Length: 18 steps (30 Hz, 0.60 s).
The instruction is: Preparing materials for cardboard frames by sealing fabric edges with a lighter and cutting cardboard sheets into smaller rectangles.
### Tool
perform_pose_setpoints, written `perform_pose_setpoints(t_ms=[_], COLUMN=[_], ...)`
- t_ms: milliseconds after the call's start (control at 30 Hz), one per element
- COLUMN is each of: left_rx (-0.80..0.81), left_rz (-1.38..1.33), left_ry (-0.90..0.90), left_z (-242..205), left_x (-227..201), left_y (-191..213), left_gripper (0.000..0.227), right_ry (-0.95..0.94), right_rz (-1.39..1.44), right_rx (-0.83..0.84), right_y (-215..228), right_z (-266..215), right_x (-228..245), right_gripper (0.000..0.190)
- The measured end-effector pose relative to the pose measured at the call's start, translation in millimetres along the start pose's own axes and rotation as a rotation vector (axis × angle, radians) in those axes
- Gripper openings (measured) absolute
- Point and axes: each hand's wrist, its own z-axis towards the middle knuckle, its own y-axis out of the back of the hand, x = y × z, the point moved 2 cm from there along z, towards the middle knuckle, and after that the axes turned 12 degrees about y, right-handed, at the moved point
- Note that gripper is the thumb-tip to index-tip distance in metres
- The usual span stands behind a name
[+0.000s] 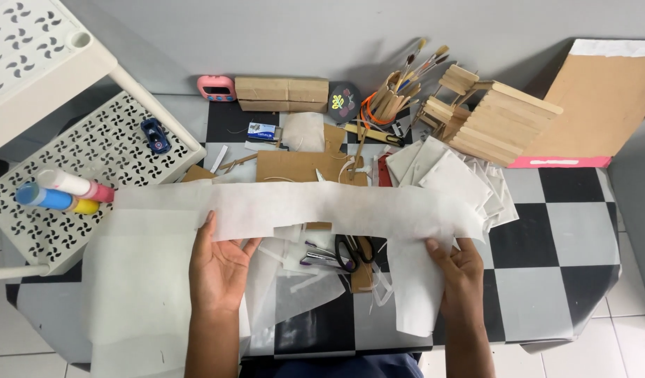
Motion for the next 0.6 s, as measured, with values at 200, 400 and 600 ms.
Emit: perform_pose_setpoints(t_ms=[200,400,600], left_rx=[0.107,0.102,0.001], left_rz=[0.052,0.036,0.789], left_ry=[-0.069,-0.076,-0.148], left_z=[3.6,4.8,-18.6], left_x=[6.8,3.4,-3.0], left_y=[21.4,34.4,22.2], left_gripper=[0.032,0.030,0.040], right_ry=[0.012,0.013,0.125], right_rz=[-0.030,-0.133,-0.133], right_rx=[-0.017,-0.031,-0.082], right_y=[1.1,-3.6,10.6], right_z=[0.8,-4.3,0.9], right_x=[-1.8,2.6,-17.1], right_gripper=[0.052,0.043,0.032])
